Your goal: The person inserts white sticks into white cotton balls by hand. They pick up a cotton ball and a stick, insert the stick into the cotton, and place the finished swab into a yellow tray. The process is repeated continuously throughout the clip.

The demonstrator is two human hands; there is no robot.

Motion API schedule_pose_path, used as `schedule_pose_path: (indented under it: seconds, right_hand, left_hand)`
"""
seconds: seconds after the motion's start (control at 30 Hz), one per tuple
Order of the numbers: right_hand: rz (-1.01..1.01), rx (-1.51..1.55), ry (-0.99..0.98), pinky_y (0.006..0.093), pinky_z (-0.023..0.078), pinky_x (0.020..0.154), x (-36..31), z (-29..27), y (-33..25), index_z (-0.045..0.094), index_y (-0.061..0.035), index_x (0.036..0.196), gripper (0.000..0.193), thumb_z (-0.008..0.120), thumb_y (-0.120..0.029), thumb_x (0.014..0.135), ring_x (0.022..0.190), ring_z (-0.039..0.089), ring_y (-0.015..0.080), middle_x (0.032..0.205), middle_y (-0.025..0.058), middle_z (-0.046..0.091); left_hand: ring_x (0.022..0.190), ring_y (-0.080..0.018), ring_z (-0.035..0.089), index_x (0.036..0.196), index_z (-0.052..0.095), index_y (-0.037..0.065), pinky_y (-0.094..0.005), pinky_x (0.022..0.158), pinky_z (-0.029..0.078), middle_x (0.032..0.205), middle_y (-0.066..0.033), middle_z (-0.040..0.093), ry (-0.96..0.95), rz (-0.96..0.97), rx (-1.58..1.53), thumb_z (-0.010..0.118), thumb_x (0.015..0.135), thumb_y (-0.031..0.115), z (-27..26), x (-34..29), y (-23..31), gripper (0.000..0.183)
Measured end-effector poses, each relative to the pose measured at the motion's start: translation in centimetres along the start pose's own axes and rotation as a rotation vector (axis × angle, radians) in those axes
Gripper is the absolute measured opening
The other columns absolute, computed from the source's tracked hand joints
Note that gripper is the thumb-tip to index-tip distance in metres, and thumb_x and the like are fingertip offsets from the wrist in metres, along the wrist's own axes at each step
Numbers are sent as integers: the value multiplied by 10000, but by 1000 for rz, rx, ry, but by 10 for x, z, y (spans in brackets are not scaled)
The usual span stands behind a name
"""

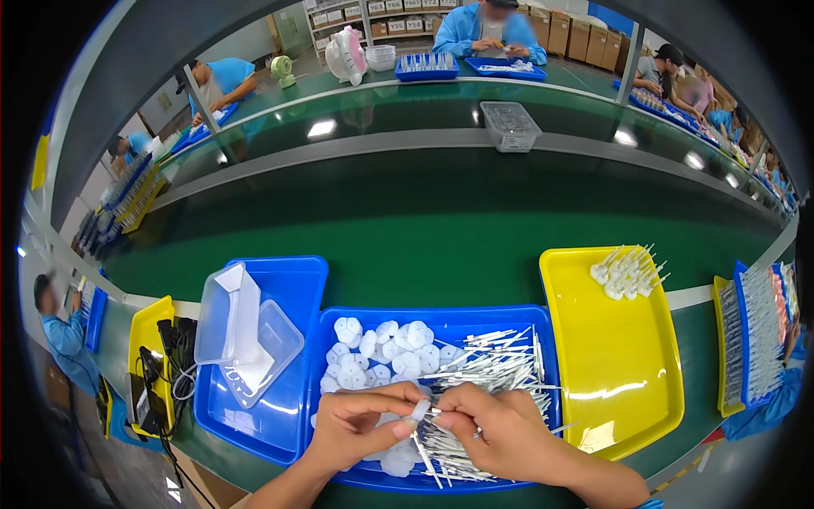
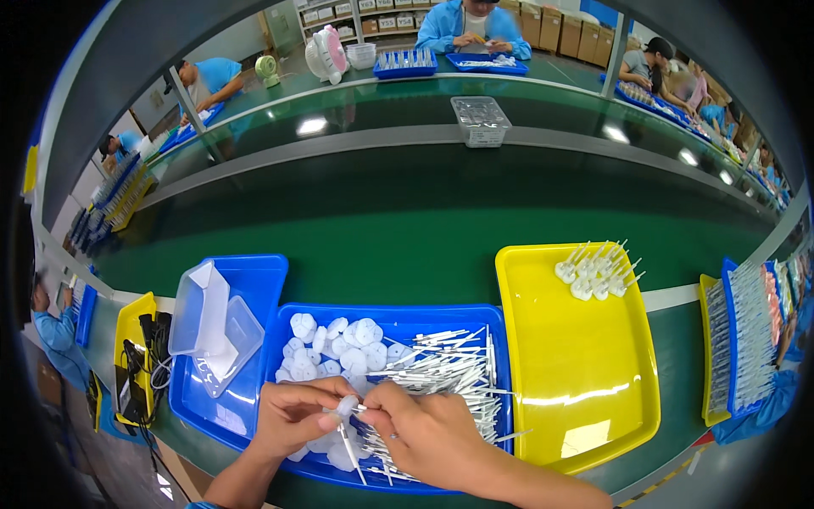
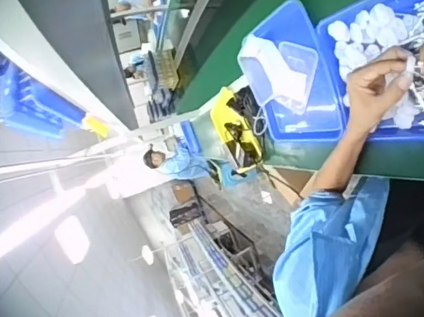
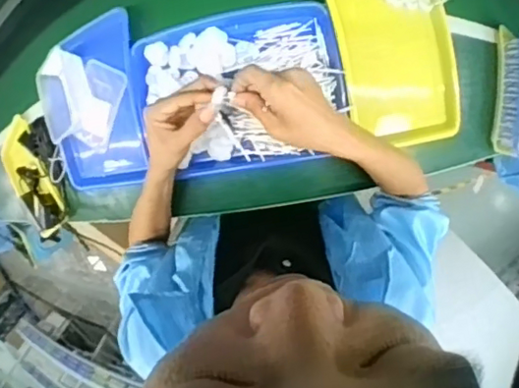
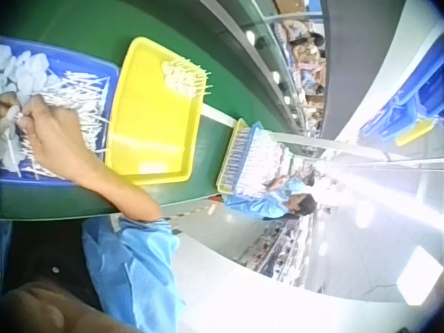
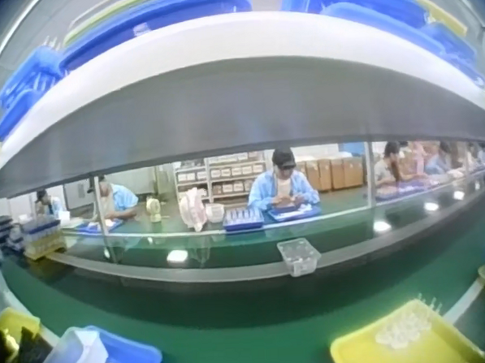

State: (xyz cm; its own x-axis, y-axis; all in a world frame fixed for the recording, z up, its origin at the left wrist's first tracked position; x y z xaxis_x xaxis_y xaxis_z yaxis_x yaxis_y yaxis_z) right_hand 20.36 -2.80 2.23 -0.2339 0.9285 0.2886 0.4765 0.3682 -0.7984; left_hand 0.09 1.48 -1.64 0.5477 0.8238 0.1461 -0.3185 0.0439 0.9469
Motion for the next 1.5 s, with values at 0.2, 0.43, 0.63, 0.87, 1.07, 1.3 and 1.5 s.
schedule_pose_path:
  seconds: [0.2,0.43,0.63,0.87,1.07,1.3,1.5]
  right_hand:
    - [-25,-234,-22,374,456,443,-1,10,-1,591,-69,974,151,702,-75,872,511,634,290,627,103,633]
    - [-181,-152,141,380,507,570,7,4,2,631,-62,943,107,688,-114,868,723,651,284,823,89,650]
    - [-104,-15,90,306,521,619,7,4,-1,658,-5,965,190,737,15,794,733,651,241,910,119,644]
    - [-49,80,80,336,533,612,3,6,1,641,-35,971,150,708,-18,838,732,650,282,926,103,617]
    - [-80,42,93,274,497,592,2,6,-2,662,3,995,166,699,42,839,710,630,195,932,115,640]
    - [70,199,-96,336,537,722,11,0,4,608,-14,1201,273,594,-15,928,912,661,272,1004,136,641]
    - [-40,26,141,322,576,634,10,-13,20,652,-44,1082,242,680,-13,843,764,685,227,1023,108,681]
  left_hand:
    - [1088,-285,654,1055,723,-39,-418,977,482,1162,-212,687,35,-2,119,744,794,-95,0,-4,-6,267]
    - [1001,-253,692,1097,702,-7,-325,860,495,1161,-186,697,25,384,561,832,735,9,5,4,9,385]
    - [1006,-270,679,1107,700,3,-344,813,492,1311,-215,611,45,497,687,845,727,45,8,2,14,409]
    - [903,-267,655,1108,706,33,-355,742,482,1294,-240,607,9,690,1024,840,719,31,9,-2,16,411]
    - [1072,-338,655,1141,683,-5,-391,852,532,1330,-255,572,-35,541,865,814,748,1,15,1,18,415]
    - [1173,-304,617,1280,573,-28,-419,1014,493,1354,-232,569,280,-255,-550,638,952,61,2,2,-3,346]
    - [1120,-255,637,1133,627,-34,-428,982,511,1212,-166,653,239,-195,-135,674,943,155,-7,1,-15,272]
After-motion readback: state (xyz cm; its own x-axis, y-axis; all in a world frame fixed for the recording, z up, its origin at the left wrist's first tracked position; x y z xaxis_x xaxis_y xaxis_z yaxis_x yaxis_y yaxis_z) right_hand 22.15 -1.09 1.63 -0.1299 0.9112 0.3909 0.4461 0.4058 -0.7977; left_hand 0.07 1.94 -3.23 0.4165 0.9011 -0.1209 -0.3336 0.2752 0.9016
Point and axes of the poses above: each hand's wrist, its own x-axis towards the middle knuckle, its own z-axis out of the palm, y = z × x, the point moved 2 cm from there along x, towards the middle knuckle
